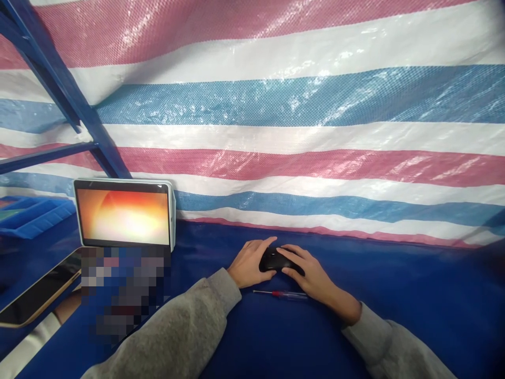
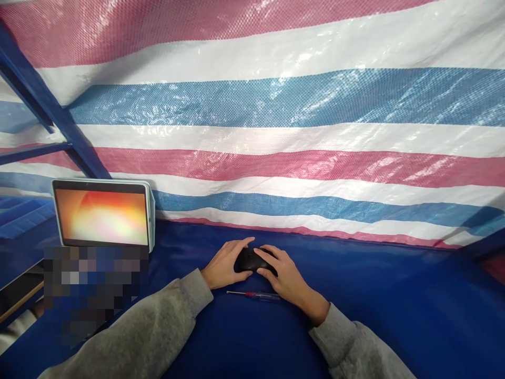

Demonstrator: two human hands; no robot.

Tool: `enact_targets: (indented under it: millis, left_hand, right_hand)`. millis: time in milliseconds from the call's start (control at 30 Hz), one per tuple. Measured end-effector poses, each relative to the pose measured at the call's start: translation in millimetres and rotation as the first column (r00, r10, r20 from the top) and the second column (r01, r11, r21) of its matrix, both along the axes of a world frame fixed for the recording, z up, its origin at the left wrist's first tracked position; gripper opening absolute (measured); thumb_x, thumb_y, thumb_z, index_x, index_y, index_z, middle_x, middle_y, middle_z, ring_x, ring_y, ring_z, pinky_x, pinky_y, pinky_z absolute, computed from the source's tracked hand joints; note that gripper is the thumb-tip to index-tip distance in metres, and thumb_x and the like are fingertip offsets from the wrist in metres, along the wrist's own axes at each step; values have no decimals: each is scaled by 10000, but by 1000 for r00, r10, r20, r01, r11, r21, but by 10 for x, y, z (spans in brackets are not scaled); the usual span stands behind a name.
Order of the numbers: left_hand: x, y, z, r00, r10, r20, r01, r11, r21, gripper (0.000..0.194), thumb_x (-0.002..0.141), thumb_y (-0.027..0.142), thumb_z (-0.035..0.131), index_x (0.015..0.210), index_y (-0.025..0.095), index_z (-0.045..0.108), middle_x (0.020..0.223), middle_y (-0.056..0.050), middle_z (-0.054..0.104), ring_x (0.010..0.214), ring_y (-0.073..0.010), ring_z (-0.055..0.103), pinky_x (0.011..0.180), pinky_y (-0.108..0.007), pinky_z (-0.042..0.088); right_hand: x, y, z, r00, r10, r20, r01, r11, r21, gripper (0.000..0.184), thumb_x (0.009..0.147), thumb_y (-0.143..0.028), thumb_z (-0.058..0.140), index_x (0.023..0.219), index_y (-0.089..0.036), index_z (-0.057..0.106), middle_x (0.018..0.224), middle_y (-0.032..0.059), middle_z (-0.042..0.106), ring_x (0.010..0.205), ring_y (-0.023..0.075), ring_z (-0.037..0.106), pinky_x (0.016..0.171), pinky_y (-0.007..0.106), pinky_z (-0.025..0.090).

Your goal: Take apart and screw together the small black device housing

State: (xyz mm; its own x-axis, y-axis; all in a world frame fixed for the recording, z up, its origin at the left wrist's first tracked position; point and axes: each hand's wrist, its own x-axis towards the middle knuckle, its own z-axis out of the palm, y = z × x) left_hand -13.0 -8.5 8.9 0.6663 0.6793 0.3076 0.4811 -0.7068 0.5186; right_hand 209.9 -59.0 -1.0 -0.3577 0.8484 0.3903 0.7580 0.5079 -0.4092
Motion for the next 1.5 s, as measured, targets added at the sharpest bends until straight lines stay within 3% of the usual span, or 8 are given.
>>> enact_targets:
  millis: [833,967,1100,1233,1367,1500]
  left_hand:
    - [-1,-15,12,1000,-4,1,4,996,88,794,735,333,722,1419,245,329,1245,-95,587,1151,-274,550,1034,-473,379]
    - [-1,-19,9,999,43,26,-46,993,110,726,786,405,682,1407,227,350,1160,-84,640,1082,-257,600,1045,-469,370]
    - [-3,-24,18,993,100,65,-106,990,89,605,870,432,587,1397,225,372,1055,-57,684,1018,-229,635,1066,-459,358]
    - [-10,-34,42,984,149,94,-159,980,121,496,916,417,528,1366,237,425,1175,-78,640,1112,-246,584,1038,-446,398]
    - [-13,-38,40,997,39,66,-52,976,213,493,909,418,547,1365,260,445,1385,-94,472,1260,-274,461,1047,-438,394]
    - [-8,-25,15,998,-64,20,58,972,229,447,904,401,564,1321,250,503,1315,-101,514,1206,-264,500,1036,-438,392]
  right_hand:
    - [3,3,-39,1000,0,-12,0,1000,-13,469,919,-403,496,1379,-314,481,1344,72,553,1219,246,529,1008,429,458]
    - [20,2,-46,999,-28,-31,28,1000,-5,550,875,-346,534,1406,-242,438,1373,110,505,1222,274,510,1008,442,442]
    - [24,10,-34,990,-105,-92,101,994,-47,495,872,-310,515,1356,-220,471,1269,112,571,1115,262,568,955,445,462]
    - [17,5,5,977,-163,-141,152,985,-83,415,903,-395,503,1282,-229,526,1210,90,631,1082,250,584,959,440,451]
    - [2,5,1,976,-172,-133,160,982,-103,386,931,-433,458,1233,-219,568,1173,82,662,1036,237,606,936,423,457]
    - [-25,10,19,978,-172,-121,167,985,-48,347,955,-395,418,1186,-216,605,1067,72,682,968,216,617,895,394,463]
